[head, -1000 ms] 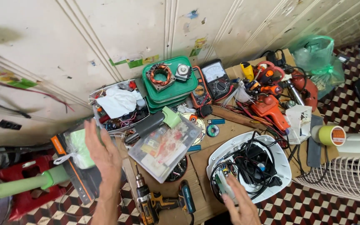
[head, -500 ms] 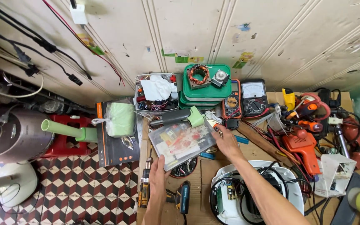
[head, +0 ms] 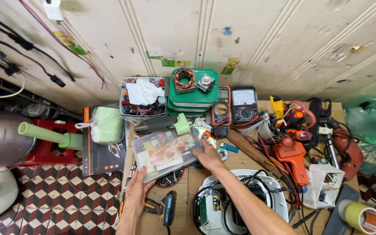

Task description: Organizing and inspecting electronic components and tools on a workbench.

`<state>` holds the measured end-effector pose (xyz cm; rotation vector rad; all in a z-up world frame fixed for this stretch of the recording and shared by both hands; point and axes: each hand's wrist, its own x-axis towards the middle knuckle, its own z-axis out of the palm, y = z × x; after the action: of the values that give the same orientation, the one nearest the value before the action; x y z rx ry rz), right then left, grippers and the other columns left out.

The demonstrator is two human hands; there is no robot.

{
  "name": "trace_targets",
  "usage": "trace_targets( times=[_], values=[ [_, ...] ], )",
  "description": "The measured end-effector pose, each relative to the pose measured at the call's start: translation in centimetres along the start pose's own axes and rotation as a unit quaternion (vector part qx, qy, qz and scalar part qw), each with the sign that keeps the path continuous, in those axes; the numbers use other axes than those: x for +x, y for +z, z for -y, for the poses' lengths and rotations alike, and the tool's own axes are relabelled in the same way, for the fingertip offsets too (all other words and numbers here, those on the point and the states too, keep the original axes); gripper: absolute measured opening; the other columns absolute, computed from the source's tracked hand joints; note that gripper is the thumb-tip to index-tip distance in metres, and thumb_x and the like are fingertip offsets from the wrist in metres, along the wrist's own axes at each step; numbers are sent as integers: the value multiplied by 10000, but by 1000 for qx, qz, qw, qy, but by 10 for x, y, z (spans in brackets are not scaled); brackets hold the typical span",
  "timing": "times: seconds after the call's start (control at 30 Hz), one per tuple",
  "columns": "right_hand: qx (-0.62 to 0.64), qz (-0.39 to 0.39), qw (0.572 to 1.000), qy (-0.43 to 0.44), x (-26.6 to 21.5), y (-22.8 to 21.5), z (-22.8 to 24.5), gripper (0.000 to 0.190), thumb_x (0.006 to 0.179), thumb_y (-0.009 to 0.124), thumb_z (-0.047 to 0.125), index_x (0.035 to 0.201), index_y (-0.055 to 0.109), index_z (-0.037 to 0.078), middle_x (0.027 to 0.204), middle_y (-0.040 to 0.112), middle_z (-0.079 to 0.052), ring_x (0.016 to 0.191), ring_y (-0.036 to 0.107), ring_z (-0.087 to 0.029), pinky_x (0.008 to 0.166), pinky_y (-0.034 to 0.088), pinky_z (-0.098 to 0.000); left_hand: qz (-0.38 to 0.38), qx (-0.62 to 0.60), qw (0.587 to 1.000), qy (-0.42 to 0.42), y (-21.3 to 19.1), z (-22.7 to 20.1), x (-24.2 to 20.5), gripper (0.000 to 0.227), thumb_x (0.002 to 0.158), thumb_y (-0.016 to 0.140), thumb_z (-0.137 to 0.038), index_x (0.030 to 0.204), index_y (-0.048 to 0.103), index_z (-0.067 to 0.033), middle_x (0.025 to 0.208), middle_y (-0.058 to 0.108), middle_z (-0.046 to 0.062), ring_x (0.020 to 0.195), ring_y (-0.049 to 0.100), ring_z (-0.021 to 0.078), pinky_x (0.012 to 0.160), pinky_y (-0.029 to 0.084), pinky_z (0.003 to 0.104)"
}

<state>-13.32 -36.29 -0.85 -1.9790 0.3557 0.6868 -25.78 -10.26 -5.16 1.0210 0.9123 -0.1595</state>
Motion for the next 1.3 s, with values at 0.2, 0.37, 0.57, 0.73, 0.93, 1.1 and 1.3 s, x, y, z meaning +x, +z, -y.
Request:
trace_targets(
  times=[0.2,0.37,0.57,0.73,0.93,1.1,1.3],
  values=[
    [-38,59,994,87,-51,1,18,589,938,647,269,1484,470,137,1448,588,-105,1340,574,-253,1153,401,-400,-7,-19,1000,8,-17,1,-33,679,937,628,-285,1542,413,-62,1448,599,105,1290,589,242,1063,505,412],
    [-46,66,996,44,-35,-25,8,567,939,675,308,1445,515,108,1415,609,-145,1310,597,-277,1150,440,-409,-39,-43,998,-8,-36,36,14,650,961,591,-278,1557,432,-71,1464,567,115,1289,557,229,1051,475,430],
    [72,-119,990,38,-3,-107,2,496,948,627,287,1412,563,121,1418,596,-125,1286,590,-268,1119,463,-449,-122,155,971,136,-84,87,81,566,977,625,-218,1495,495,-31,1289,653,155,1150,643,261,991,502,413],
    [-43,-260,963,-49,70,-158,-11,552,942,650,237,1430,495,31,1461,511,-176,1348,485,-333,1158,365,-467,-143,378,843,354,80,13,-31,412,959,640,-218,1331,610,-44,1169,699,162,1034,701,255,927,563,390],
    [-175,-256,949,-59,128,-175,13,593,900,694,209,1387,472,-45,1456,482,-276,1395,439,-406,1182,374,-441,68,418,838,346,248,0,-12,401,913,665,-148,1293,623,-25,1148,704,192,1048,703,326,915,549,410],
    [-266,-331,878,-221,109,-153,7,734,814,770,175,1399,421,-100,1443,406,-378,1348,374,-483,1121,299,-511,86,470,788,389,271,54,73,526,777,782,-147,1242,612,31,1153,677,253,1113,645,392,967,520,431],
    [-126,-293,935,-155,108,-152,1,580,933,638,170,1448,447,-18,1503,478,-256,1424,441,-398,1224,333,-428,65,530,840,94,302,-11,16,596,862,719,-495,1229,627,-33,1141,712,168,1086,691,303,965,540,397]
  ],
)
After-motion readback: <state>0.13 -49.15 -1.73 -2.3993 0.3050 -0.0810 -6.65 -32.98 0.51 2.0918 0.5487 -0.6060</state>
